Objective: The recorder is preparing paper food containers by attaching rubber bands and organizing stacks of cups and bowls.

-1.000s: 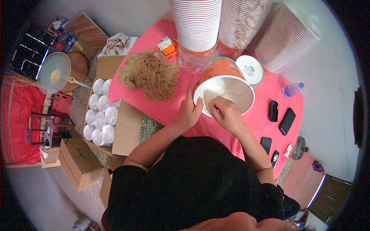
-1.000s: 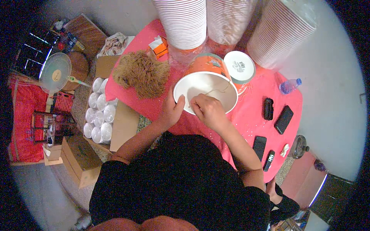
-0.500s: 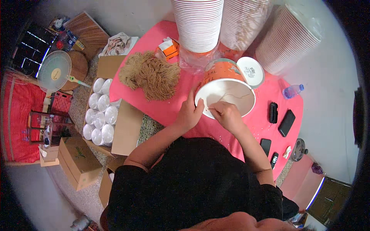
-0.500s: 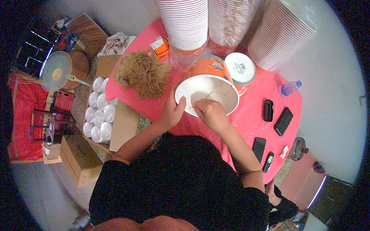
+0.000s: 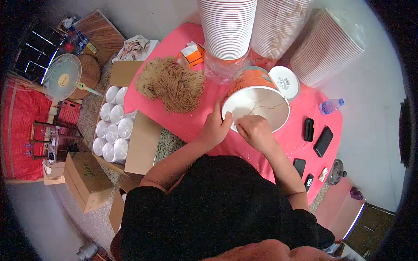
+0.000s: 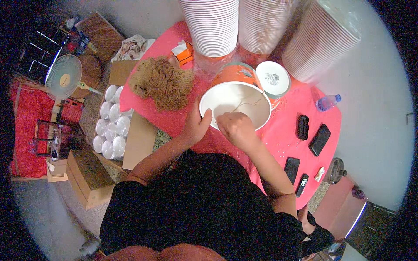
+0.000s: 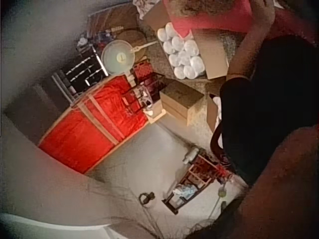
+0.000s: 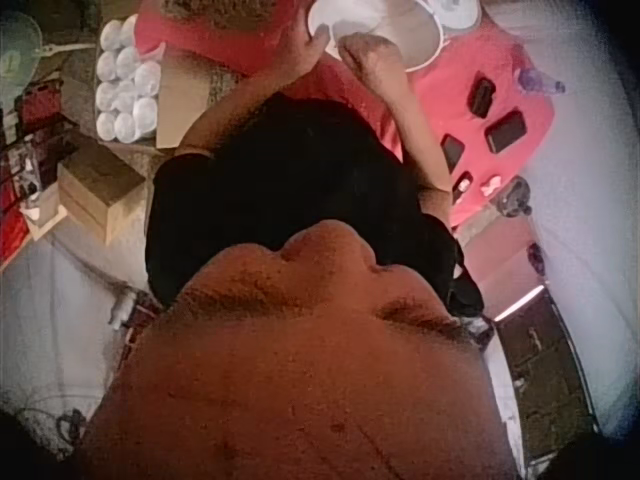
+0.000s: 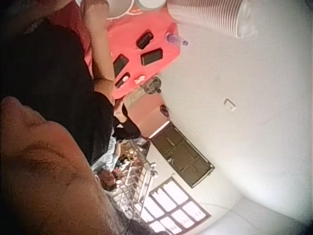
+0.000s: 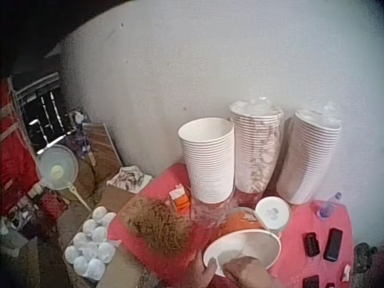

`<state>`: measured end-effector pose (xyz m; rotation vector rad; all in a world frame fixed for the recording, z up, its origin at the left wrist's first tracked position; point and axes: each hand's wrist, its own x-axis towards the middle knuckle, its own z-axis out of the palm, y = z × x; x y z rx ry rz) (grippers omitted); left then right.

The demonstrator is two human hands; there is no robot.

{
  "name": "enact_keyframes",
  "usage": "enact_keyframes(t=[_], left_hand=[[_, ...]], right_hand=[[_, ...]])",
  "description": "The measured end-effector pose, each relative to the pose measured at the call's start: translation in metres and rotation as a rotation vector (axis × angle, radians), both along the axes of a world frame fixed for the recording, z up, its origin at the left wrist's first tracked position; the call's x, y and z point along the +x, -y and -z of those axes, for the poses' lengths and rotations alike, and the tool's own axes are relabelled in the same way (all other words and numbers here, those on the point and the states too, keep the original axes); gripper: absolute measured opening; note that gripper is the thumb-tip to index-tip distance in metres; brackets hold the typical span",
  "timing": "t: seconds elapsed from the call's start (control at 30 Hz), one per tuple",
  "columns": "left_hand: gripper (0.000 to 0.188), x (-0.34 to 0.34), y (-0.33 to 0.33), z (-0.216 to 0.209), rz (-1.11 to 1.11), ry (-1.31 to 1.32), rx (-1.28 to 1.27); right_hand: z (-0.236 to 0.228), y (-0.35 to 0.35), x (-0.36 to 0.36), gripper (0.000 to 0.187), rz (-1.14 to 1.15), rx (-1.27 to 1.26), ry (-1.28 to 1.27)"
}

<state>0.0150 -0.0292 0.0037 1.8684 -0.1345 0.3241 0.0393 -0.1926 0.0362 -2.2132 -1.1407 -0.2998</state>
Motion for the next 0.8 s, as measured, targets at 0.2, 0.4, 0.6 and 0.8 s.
enact_keyframes(t=[0.2,0.4,0.6,0.8], left_hand=[[0.051,-0.002,0.001,-0.007,-0.001,-0.082,-0.021],[0.052,0.001,0.001,0.006,-0.039,-0.011,0.009],[0.052,0.002,0.002,0.004,-0.025,-0.135,-0.093],[0.053,0.0,0.002,0.0,-0.005,-0.245,-0.188]], right_hand=[[-0.001,-0.001,0.0,0.01,-0.028,-0.099,0.056],[-0.003,0.0,-0.002,0.005,-0.072,-0.153,0.102],[0.001,0.004,-0.006,0.007,-0.055,-0.054,-0.141],[-0.003,0.006,-0.013,0.02,-0.022,0.064,-0.427]])
